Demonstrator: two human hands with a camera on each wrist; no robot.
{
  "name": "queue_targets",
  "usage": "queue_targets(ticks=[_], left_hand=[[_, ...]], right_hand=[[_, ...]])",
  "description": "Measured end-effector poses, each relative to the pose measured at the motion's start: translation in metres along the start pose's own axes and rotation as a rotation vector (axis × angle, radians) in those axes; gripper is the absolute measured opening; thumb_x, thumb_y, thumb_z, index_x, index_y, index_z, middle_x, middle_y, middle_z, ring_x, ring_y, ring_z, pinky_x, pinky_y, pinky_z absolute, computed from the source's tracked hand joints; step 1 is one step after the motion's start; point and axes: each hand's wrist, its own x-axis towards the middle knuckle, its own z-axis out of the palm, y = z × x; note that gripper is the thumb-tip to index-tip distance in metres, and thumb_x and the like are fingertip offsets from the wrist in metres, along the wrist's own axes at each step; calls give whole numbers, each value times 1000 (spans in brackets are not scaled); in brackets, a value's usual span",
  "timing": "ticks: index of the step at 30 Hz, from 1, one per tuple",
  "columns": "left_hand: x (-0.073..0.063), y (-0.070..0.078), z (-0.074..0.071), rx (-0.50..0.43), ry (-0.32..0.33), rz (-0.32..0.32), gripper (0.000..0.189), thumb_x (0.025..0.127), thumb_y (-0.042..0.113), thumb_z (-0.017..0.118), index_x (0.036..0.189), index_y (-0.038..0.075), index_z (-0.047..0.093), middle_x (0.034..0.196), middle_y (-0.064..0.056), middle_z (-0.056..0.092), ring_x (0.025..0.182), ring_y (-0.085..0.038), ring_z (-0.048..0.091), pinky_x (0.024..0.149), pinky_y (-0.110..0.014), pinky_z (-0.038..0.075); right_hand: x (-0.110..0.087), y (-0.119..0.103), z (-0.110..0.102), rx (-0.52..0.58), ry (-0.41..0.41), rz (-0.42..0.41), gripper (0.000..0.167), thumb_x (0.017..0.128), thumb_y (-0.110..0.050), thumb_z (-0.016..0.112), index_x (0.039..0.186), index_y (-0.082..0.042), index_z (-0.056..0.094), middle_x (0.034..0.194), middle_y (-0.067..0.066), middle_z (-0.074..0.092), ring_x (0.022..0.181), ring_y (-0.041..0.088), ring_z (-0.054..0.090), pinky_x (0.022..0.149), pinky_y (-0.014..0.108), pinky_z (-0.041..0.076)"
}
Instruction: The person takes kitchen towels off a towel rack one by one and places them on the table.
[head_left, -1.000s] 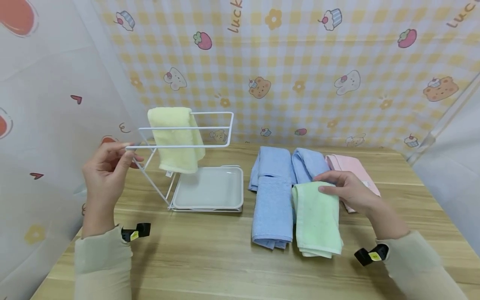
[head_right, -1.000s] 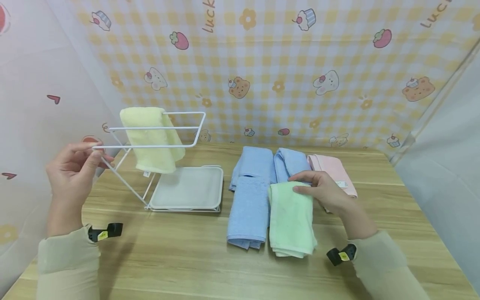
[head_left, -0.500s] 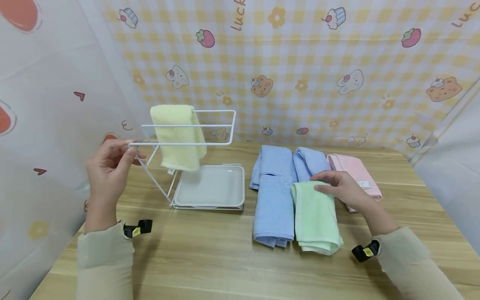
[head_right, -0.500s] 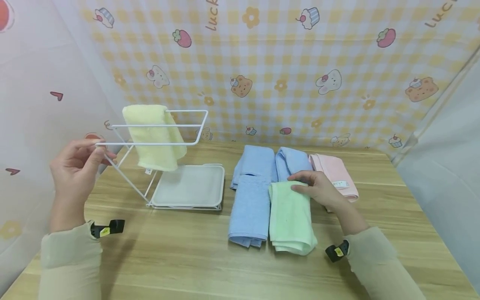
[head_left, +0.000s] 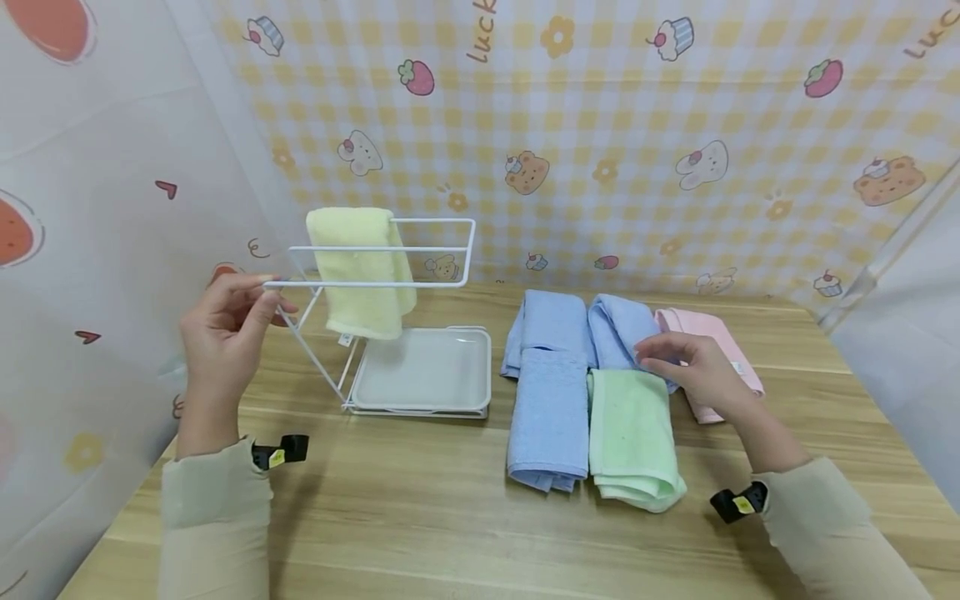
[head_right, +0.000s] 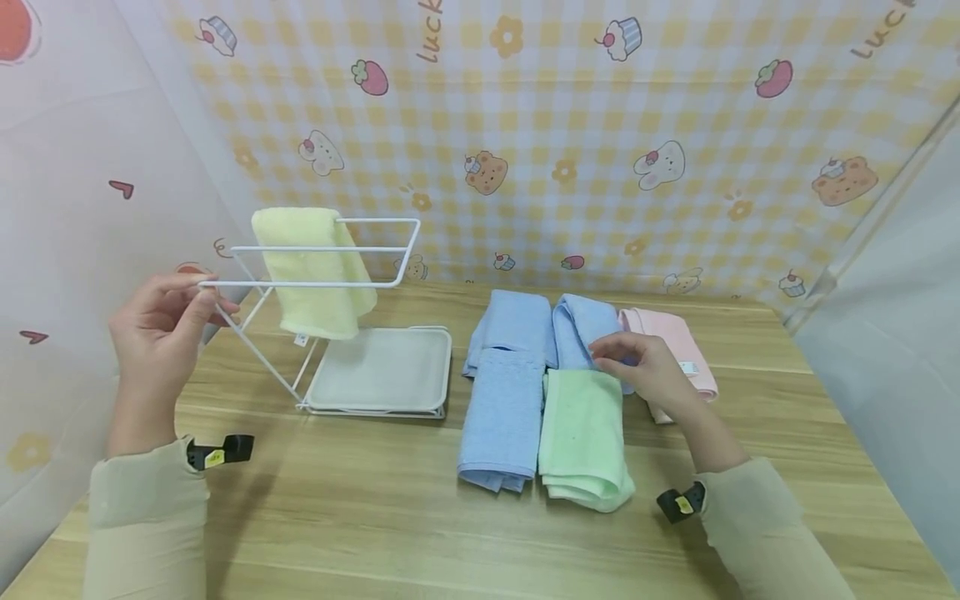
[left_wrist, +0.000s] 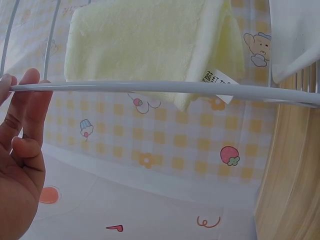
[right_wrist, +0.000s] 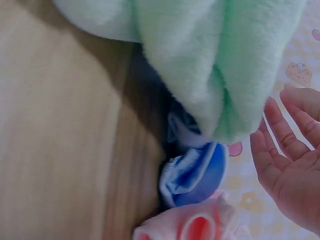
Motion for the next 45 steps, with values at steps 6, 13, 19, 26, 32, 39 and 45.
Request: queue_targets(ticks=[6,13,19,26,32,39,45], left_hand=[[2,0,0,2,-7,4,15,92,-11,60,106,-18,62,78,6,73,64,-2,69,62,-11,57],[0,0,-1,3,-5,-10,16,93,-10,60,106,-18,62,78,8,72,63,-2,69,62,-10,57],[0,0,0,48,-3,-3,16,93,-9,60,106,-16,63,78,9,72,63,-1,68,62,-10,57],[1,-1,-1,27,-8,12,16,92,-12,59,107,-19,60,79,12,72,64,1,68,62,-9,56],[0,-2,-1,39,-4,13,16,92,-11,59,107,-18,60,78,12,72,63,1,68,61,-9,56],[-2,-2,1,3,2,-4,15,93,-11,60,106,-18,63,77,8,72,62,-2,68,61,-11,57],[-2,-3,1,-56,6,7,15,92,-12,59,105,-17,64,78,3,71,64,-4,70,62,-12,58]], right_hand=[[10,-12,-5,-2,14,-16,22,96,-13,67,113,-1,70,107,11,74,95,-10,63,79,7,52],[33,-43,-9,7,-1,57,29,98,-28,64,119,-9,68,118,4,72,103,-10,57,100,40,49],[58,-79,-7,42,-4,-6,29,99,-25,63,122,-7,67,124,11,68,111,1,60,105,38,48],[95,-129,6,95,0,-63,29,97,-25,65,123,-10,67,125,11,69,111,16,65,97,30,53],[124,-170,23,141,-4,-196,26,95,-20,68,119,-9,69,120,9,71,104,10,67,86,23,55],[151,-211,41,169,-51,-294,26,94,-17,69,118,-8,69,117,7,71,106,15,65,92,32,53],[175,-237,57,157,-147,-324,28,93,-17,70,120,-9,68,121,4,69,107,14,63,88,30,56]])
